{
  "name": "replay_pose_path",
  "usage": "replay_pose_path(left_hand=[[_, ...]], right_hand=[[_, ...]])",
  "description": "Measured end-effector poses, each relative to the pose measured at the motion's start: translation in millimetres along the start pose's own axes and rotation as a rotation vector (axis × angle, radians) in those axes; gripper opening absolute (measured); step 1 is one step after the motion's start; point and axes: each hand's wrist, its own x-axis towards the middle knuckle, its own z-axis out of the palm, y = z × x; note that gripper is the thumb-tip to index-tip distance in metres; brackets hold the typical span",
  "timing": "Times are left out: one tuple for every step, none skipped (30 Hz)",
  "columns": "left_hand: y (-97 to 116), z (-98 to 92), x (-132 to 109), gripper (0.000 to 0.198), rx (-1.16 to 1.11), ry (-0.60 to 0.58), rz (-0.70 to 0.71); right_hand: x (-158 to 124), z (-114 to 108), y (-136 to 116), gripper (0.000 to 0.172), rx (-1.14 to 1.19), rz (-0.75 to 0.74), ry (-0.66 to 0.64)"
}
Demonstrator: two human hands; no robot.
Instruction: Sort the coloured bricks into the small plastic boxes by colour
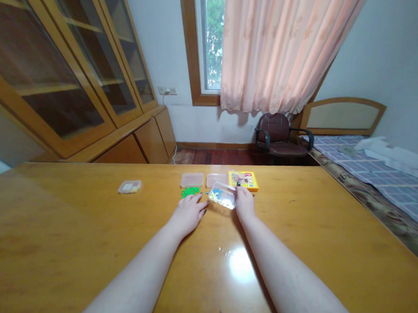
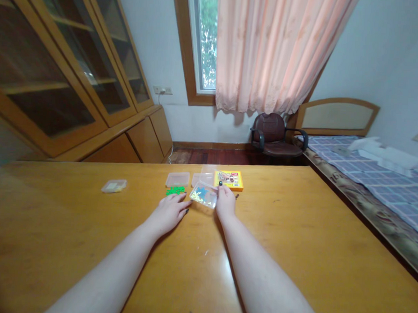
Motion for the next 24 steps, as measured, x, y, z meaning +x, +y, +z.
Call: replay_pose_path(left_hand=[[-0.8,-2.7,-0.6,0.028,0.004,0.007,0.007],[-1.6,-5.7,-1.2,0.026,0.007,0.008,0.012],[-2.4,-8.7,-1.7,0.024,0.008,0.003,0.013],[-3.2,-11.4,-2.1,0.022,0.007,-0.006,0.005],[-3.9,-13.5,-2.4,0.022,0.008,-0.014,-0.014],[-4.5,-15.0,-2.5,0.021,0.012,-0.017,-0.039],[-5.1,-15.6,-2.5,0.022,0.020,-0.013,-0.070],[-5.5,-15.3,-2.3,0.022,0.032,-0.005,-0.101],[-5.6,-14.2,-2.1,0.024,0.042,0.001,-0.134],[-5.4,-12.2,-1.7,0.026,0.050,0.003,-0.163],[-4.9,-9.7,-1.1,0.030,0.054,-0.002,-0.188],[-3.8,-6.7,-0.4,0.033,0.056,-0.013,-0.206],[-2.3,-3.5,0.5,0.036,0.057,-0.026,-0.217],[-0.4,-0.3,1.7,0.037,0.060,-0.037,-0.220],[1.8,2.6,3.2,0.038,0.067,-0.044,-0.217],[4.2,5.2,4.8,0.036,0.077,-0.049,-0.210],[6.7,7.4,6.4,0.035,0.087,-0.049,-0.204],[9.0,9.1,8.1,0.033,0.096,-0.048,-0.199],[11.1,10.4,9.7,0.031,0.102,-0.048,-0.197],[12.8,11.4,11.1,0.030,0.107,-0.049,-0.199],[14.2,12.1,12.3,0.029,0.108,-0.051,-0.203],[15.1,12.7,13.3,0.029,0.108,-0.052,-0.207],[15.6,13.1,14.0,0.028,0.107,-0.053,-0.211],[15.8,13.5,14.6,0.027,0.106,-0.052,-0.212]], right_hand=[[0.0,-0.2,0.1,0.026,-0.006,-0.003,0.001],[0.1,-0.5,0.3,0.026,-0.009,-0.005,0.002],[0.2,-0.8,0.6,0.026,-0.009,-0.008,0.003],[0.4,-1.0,1.0,0.026,-0.006,-0.012,0.005],[0.6,-1.1,1.4,0.026,-0.002,-0.014,0.007],[0.8,-1.2,1.8,0.026,0.001,-0.016,0.010],[0.9,-1.2,2.2,0.026,-0.001,-0.017,0.014],[1.0,-1.1,2.5,0.026,-0.007,-0.018,0.019],[1.1,-0.9,2.9,0.026,-0.013,-0.017,0.025],[1.2,-0.8,3.3,0.025,-0.018,-0.015,0.027],[1.2,-0.7,3.7,0.025,-0.018,-0.014,0.027],[1.3,-0.6,4.1,0.026,-0.016,-0.013,0.023],[1.4,-0.5,4.6,0.026,-0.012,-0.013,0.019],[1.4,-0.5,5.1,0.026,-0.011,-0.013,0.014],[1.5,-0.6,5.6,0.026,-0.010,-0.015,0.009],[1.6,-0.7,6.2,0.026,-0.011,-0.017,0.006],[1.8,-0.8,6.8,0.026,-0.013,-0.018,0.003],[1.9,-1.0,7.4,0.026,-0.014,-0.018,0.000],[2.0,-1.1,8.1,0.026,-0.013,-0.015,-0.003],[2.1,-1.2,8.7,0.026,-0.013,-0.014,-0.004],[2.2,-1.4,9.2,0.026,-0.014,-0.013,-0.004],[2.2,-1.4,9.7,0.026,-0.017,-0.014,-0.005],[2.2,-1.5,10.1,0.026,-0.019,-0.014,-0.007],[2.1,-1.5,10.3,0.026,-0.023,-0.015,-0.008]])
